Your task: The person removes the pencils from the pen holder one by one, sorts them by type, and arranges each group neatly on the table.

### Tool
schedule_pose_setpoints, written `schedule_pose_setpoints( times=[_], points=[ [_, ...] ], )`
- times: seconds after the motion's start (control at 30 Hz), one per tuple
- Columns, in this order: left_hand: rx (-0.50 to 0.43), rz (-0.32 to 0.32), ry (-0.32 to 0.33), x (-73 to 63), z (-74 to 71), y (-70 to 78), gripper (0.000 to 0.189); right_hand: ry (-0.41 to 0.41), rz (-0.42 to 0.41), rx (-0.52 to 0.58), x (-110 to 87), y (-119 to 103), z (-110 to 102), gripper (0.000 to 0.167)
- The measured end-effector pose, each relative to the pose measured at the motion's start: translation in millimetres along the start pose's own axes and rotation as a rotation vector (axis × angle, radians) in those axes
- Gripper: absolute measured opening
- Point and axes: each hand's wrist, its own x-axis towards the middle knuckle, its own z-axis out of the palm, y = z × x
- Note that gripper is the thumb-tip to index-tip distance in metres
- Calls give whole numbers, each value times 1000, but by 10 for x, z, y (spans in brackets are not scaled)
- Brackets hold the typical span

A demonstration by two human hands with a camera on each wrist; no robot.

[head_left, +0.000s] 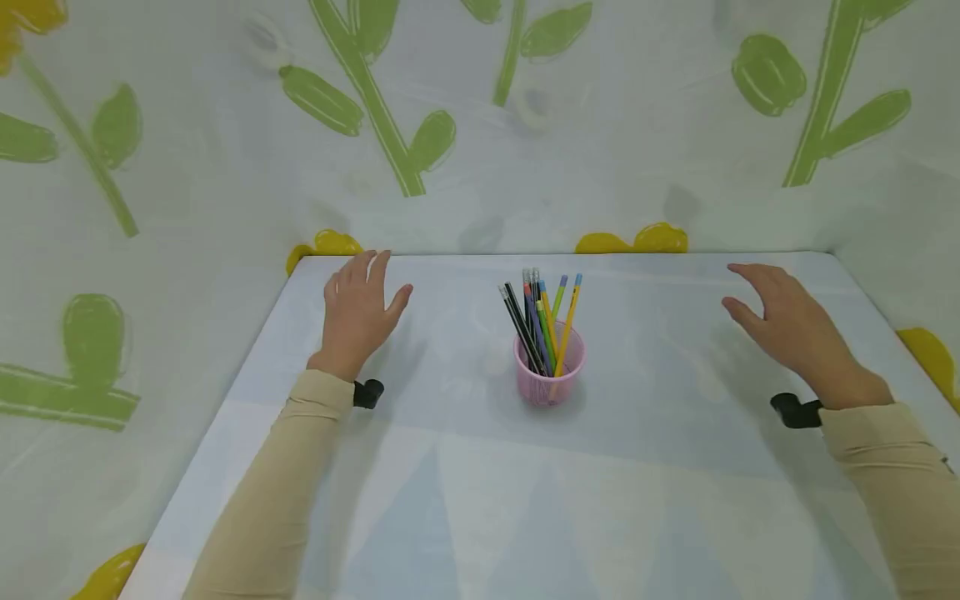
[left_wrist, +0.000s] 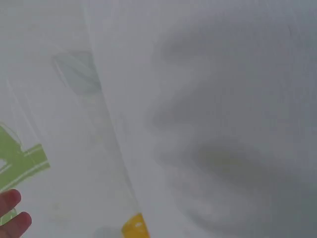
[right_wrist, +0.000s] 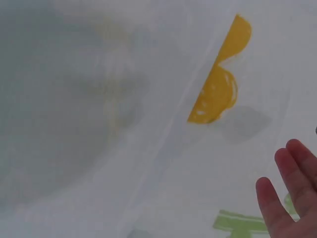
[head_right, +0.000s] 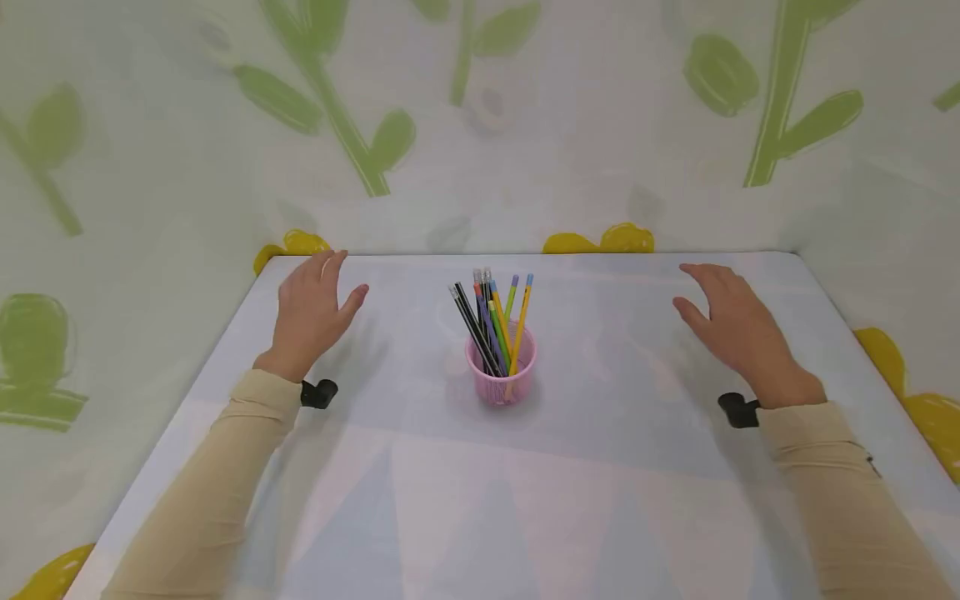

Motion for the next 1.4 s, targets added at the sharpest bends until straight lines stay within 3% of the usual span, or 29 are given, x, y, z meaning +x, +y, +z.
schedule_pose_setpoints(
  times=[0.1,0.27,0.43,0.67,0.77,1.0,1.2,1.4],
  points=[
    [-164,-4,19,-96,109,123,62,65,10,107,-45,-135,187,54],
    [-468,-74,-50,-311,351,368,64,163,-32,301,-59,-388,536,49],
    [-730,-123,-104,-451,509,618,57,193,21,527,-22,-627,838,45],
    [-1045,-192,-195,-543,620,890,52,276,63,859,107,-575,1439,44],
    [-1181,-188,-246,-559,626,1000,50,291,94,930,133,-626,1529,46],
    [-1281,-148,-372,-661,469,1319,47,211,123,1102,50,-1106,1331,42],
    [-1329,-79,-481,-730,645,1475,82,65,148,1045,-42,-1434,1250,46],
    [-1300,-34,-511,-825,721,1488,80,36,112,1032,-169,-1488,1277,40]
  ],
)
